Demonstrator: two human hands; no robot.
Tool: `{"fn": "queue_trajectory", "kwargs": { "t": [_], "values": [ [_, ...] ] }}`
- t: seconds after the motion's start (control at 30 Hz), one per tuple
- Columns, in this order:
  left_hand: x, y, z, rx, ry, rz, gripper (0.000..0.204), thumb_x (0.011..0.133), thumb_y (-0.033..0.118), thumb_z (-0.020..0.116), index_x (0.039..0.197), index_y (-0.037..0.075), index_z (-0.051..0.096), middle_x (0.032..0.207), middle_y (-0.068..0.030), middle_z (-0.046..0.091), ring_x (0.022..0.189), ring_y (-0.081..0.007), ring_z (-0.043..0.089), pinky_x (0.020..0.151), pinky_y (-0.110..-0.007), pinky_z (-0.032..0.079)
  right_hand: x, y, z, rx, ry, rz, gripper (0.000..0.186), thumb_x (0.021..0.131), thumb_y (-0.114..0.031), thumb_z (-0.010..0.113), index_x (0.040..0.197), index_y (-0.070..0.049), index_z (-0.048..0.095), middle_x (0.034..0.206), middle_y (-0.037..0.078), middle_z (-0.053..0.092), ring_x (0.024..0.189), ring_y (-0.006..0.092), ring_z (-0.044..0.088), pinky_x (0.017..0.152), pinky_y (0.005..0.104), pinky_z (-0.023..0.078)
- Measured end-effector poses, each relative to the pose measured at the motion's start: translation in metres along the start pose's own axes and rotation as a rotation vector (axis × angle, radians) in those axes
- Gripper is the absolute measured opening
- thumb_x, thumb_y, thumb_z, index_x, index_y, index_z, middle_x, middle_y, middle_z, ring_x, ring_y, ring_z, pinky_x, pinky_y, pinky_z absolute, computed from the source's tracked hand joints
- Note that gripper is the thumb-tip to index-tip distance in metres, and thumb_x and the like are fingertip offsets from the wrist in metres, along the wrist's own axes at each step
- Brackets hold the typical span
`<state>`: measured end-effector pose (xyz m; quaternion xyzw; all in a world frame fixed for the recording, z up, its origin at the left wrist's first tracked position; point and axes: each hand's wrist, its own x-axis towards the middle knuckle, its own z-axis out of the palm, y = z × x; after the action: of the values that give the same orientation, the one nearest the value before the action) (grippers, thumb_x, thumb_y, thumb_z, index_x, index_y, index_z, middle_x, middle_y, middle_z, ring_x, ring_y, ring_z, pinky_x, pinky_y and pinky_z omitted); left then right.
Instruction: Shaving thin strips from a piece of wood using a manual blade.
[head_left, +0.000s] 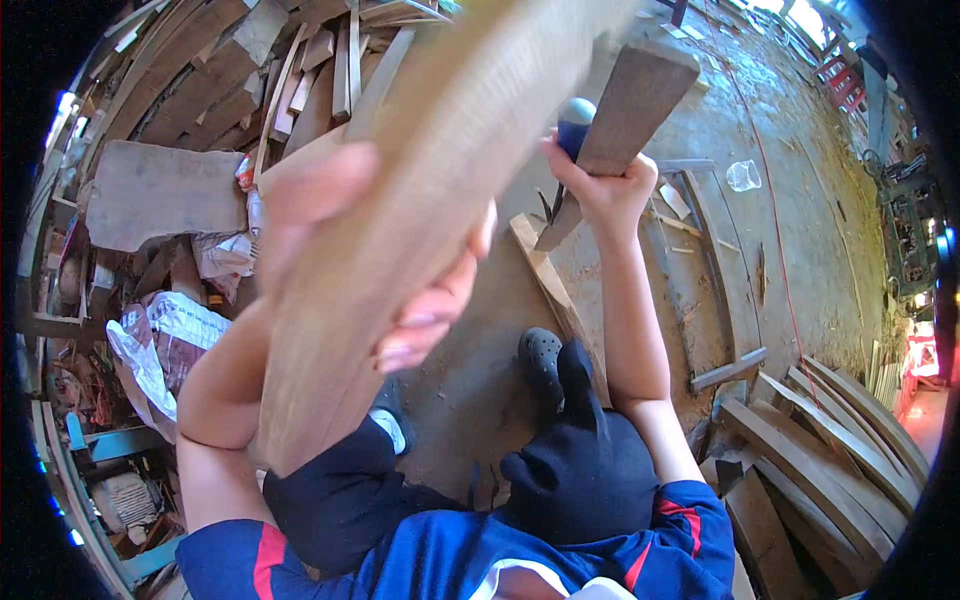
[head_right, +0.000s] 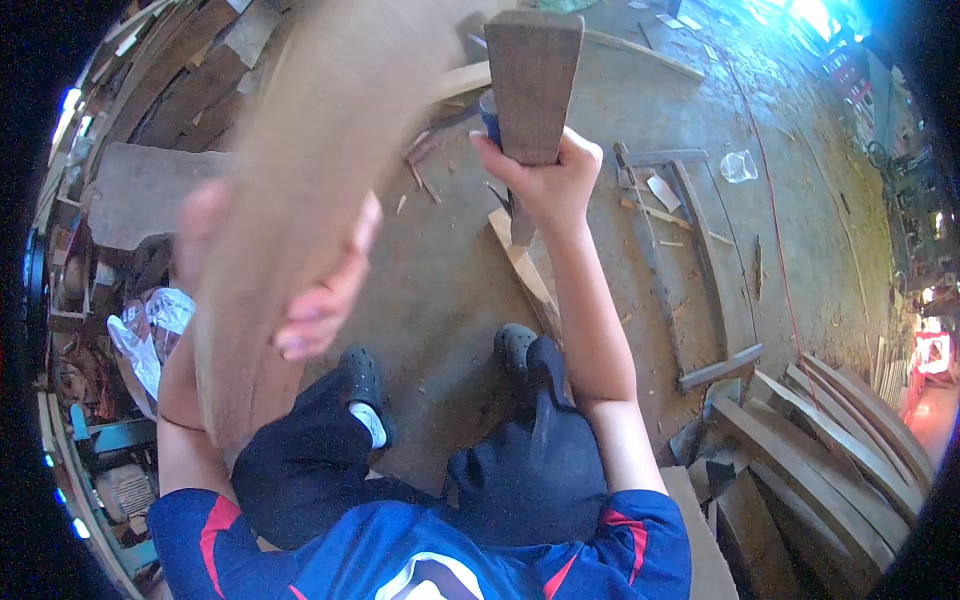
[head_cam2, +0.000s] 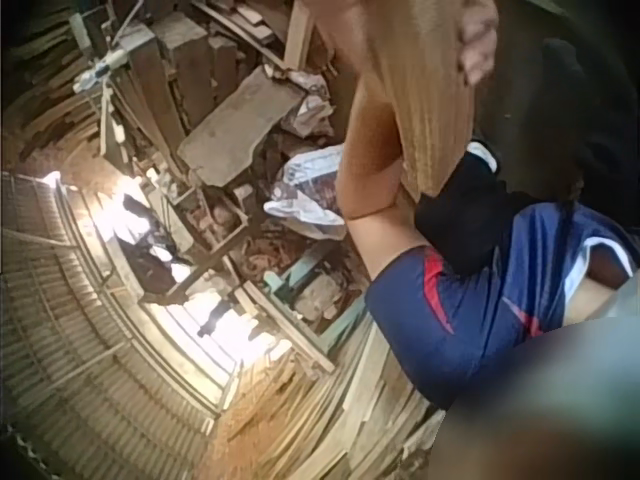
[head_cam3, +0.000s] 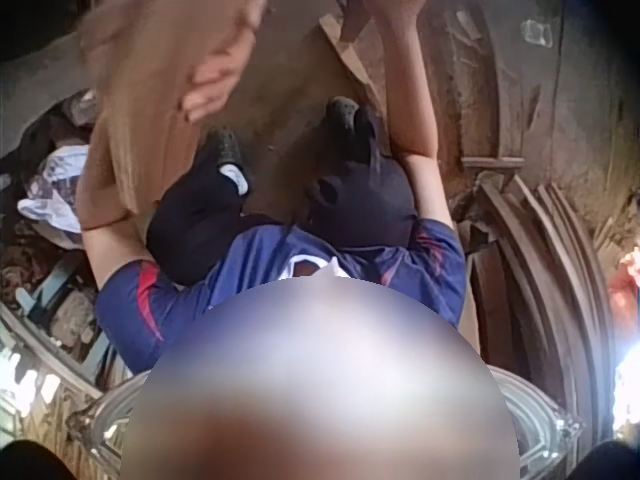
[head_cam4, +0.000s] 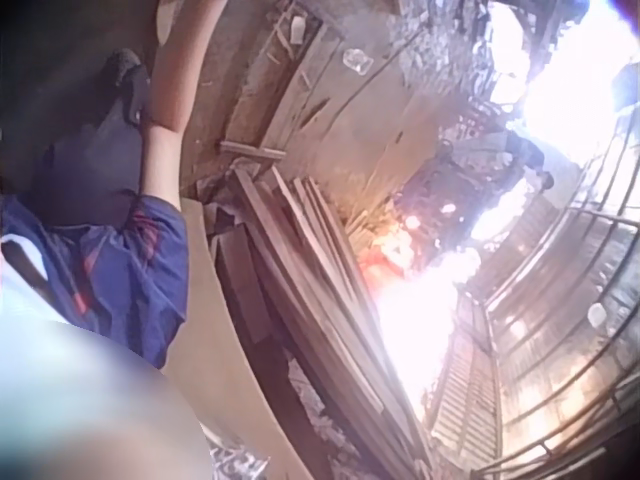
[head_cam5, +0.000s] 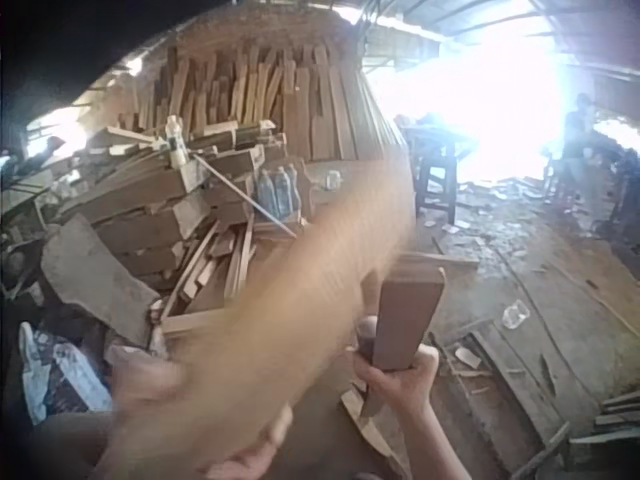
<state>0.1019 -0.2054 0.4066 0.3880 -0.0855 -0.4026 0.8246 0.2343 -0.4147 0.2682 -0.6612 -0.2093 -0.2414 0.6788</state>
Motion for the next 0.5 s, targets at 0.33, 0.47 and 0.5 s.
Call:
{"fn": "queue_trajectory", "kwargs": {
  "t": [0.33,0.47,0.5],
  "values": [
    [0.013,0.017,0.019,-0.255,-0.141,-0.067,0.087,0.082,0.075,0.048,0.116,-0.006,0.046,0.077,-0.0151,0.055,0.058,-0.0248,0.059,0.052,-0.037,0.051,0.001,0.005,-0.003,0.012,-0.002,-0.033,0.026,0.068,-0.018,0.088,0.083,-0.002,0.075,0.072,-0.001,0.071,0.066,0.0038,0.061,0.062,0.0225,0.051],
    [0.003,0.006,-0.002,-0.031,-0.199,0.295,0.093,0.081,0.076,0.047,0.123,-0.006,0.04,0.08,-0.0164,0.055,0.061,-0.0266,0.06,0.055,-0.041,0.052,0.002,0.002,-0.003,0.01,-0.017,0.016,0.026,0.068,-0.019,0.088,0.083,-0.002,0.075,0.072,0.0,0.071,0.065,0.005,0.062,0.062,0.0232,0.052],
    [-0.001,-0.006,-0.009,-0.098,-0.029,0.223,0.092,0.08,0.077,0.048,0.121,-0.006,0.042,0.078,-0.0154,0.055,0.059,-0.0263,0.059,0.054,-0.04,0.051,0.002,0.001,-0.001,0.007,-0.022,0.023,0.026,0.069,-0.02,0.087,0.083,-0.002,0.075,0.071,0.0,0.071,0.065,0.0054,0.063,0.062,0.0233,0.052]
  ]
}}
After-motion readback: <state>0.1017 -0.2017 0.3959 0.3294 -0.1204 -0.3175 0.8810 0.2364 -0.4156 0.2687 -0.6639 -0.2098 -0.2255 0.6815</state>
